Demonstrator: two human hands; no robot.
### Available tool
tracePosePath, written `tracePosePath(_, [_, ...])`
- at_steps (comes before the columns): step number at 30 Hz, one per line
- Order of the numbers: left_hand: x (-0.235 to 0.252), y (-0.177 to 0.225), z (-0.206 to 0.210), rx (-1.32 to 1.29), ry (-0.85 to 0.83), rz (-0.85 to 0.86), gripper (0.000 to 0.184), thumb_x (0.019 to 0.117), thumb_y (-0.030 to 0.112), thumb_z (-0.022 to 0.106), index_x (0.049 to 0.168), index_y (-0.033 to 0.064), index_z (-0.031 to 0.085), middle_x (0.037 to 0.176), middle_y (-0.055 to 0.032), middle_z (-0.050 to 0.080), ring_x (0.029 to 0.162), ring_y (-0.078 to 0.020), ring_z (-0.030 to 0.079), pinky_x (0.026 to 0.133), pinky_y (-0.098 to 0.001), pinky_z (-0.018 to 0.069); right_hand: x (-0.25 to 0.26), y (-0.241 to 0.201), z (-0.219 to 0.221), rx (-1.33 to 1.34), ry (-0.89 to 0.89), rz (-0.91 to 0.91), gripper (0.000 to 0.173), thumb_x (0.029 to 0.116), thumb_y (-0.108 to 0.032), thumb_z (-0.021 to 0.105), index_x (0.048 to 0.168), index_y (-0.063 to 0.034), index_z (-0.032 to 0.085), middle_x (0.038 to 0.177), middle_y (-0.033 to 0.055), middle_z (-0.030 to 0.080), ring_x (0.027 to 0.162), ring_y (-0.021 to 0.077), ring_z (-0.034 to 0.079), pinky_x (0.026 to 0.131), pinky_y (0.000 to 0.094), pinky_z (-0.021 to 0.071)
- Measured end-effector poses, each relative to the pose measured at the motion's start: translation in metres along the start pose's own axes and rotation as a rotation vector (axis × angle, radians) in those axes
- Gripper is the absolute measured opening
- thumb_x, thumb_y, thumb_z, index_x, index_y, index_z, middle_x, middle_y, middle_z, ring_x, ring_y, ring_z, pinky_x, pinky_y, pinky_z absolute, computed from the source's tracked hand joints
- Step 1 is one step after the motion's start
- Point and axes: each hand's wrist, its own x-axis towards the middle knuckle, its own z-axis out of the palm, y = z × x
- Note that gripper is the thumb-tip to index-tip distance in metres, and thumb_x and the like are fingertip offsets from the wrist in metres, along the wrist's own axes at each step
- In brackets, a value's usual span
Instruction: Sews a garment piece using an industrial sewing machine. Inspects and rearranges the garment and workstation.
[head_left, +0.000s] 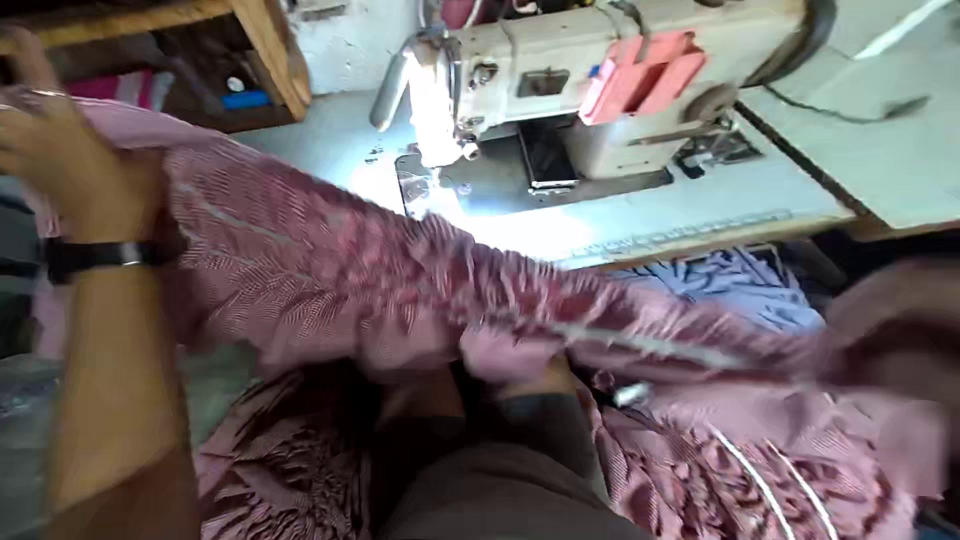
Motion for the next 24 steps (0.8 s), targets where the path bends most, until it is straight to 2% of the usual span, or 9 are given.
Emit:
tracePosePath(3, [-0.024,0.039,0.059,-0.029,-0.092,0.113,0.120,0.0656,0.023,0.093,0.162,0.0036,0.024,0.166,-0.0359,0.009,0.151,-0.0602,0.010,0.114,-0.0800,0.0139,-0.015,0.042,0.056,-0.248,-0.472,0.354,0.014,0.0968,-0.013,0.066,0.105,-0.0038,0.072,0.085,0.0219,0.070,0.077,0.0431,0.069,0.068,0.0687,0.0514])
tracePosePath(5, [-0.063,0.068,0.105,-0.067,-0.309,0.271,0.140,0.0569,0.051,0.097,0.164,0.0076,0.019,0.168,-0.0330,0.005,0.153,-0.0567,0.005,0.116,-0.0794,0.0146,-0.027,0.072,0.080,-0.287,-0.575,0.481,0.024,0.1000,-0.023,0.066,0.112,-0.0029,0.072,0.093,0.0273,0.071,0.088,0.0505,0.069,0.076,0.0750,0.0497])
tracePosePath(7, [-0.104,0.102,0.139,-0.167,-0.444,0.402,0.142,0.0546,0.067,0.091,0.164,0.0065,0.022,0.168,-0.0301,0.012,0.154,-0.0522,0.012,0.119,-0.0749,0.0114,-0.018,0.071,0.093,-0.247,-0.405,0.396,0.033,0.1008,-0.032,0.065,0.116,-0.0025,0.071,0.097,0.0258,0.072,0.090,0.0476,0.070,0.079,0.0732,0.0517])
tracePosePath(10, [-0.135,0.146,0.151,-0.532,-0.551,0.516,0.127,0.0621,0.058,0.091,0.159,0.0026,0.030,0.163,-0.0294,0.027,0.151,-0.0465,0.026,0.123,-0.0612,0.0222,0.053,0.028,0.131,-0.135,0.058,0.069,0.037,0.1017,-0.040,0.058,0.120,-0.0102,0.071,0.109,0.0116,0.073,0.095,0.0270,0.071,0.083,0.0554,0.0587])
tracePosePath(12, [-0.134,0.161,0.155,-0.818,-0.569,0.482,0.104,0.0814,0.049,0.081,0.159,0.0019,0.030,0.165,-0.0236,0.027,0.152,-0.0383,0.027,0.124,-0.0527,0.0259,0.120,0.001,0.163,-0.071,0.201,-0.067,0.040,0.1041,-0.042,0.055,0.126,-0.0116,0.069,0.118,0.0105,0.071,0.103,0.0240,0.070,0.087,0.0507,0.0585])
tracePosePath(15, [-0.123,0.161,0.163,-1.047,-0.645,0.276,0.056,0.1028,0.029,0.056,0.150,0.0001,0.045,0.152,-0.0176,0.050,0.141,-0.0228,0.048,0.118,-0.0398,0.0394,0.205,-0.007,0.205,-0.154,0.270,-0.105,0.035,0.1012,-0.026,0.062,0.130,-0.0057,0.065,0.114,0.0186,0.068,0.094,0.0337,0.071,0.076,0.0544,0.0592])
tracePosePath(17, [-0.115,0.149,0.157,-1.011,-0.754,0.276,0.055,0.0952,0.012,0.061,0.148,0.0036,0.048,0.148,-0.0125,0.055,0.132,-0.0180,0.056,0.110,-0.0379,0.0471,0.239,-0.004,0.217,-0.198,0.263,-0.059,0.027,0.0936,-0.013,0.066,0.116,0.0031,0.067,0.095,0.0231,0.069,0.085,0.0408,0.070,0.069,0.0595,0.0562])
tracePosePath(20, [-0.112,0.140,0.162,-0.843,-0.680,0.464,0.051,0.0909,0.012,0.064,0.141,0.0036,0.058,0.138,-0.0124,0.063,0.130,-0.0195,0.058,0.111,-0.0393,0.0450,0.261,0.007,0.215,-0.164,0.277,-0.059,0.030,0.1004,-0.023,0.063,0.121,-0.0023,0.070,0.101,0.0186,0.072,0.091,0.0371,0.072,0.075,0.0599,0.0571])
tracePosePath(24, [-0.098,0.142,0.165,-0.955,-0.611,0.538,0.018,0.0966,0.007,0.068,0.113,0.0030,0.074,0.103,-0.0063,0.076,0.094,-0.0086,0.071,0.089,-0.0287,0.0578,0.266,0.018,0.190,0.080,0.231,-0.049,0.021,0.1054,-0.019,0.056,0.113,-0.0060,0.071,0.087,0.0117,0.070,0.075,0.0240,0.067,0.067,0.0484,0.0555])
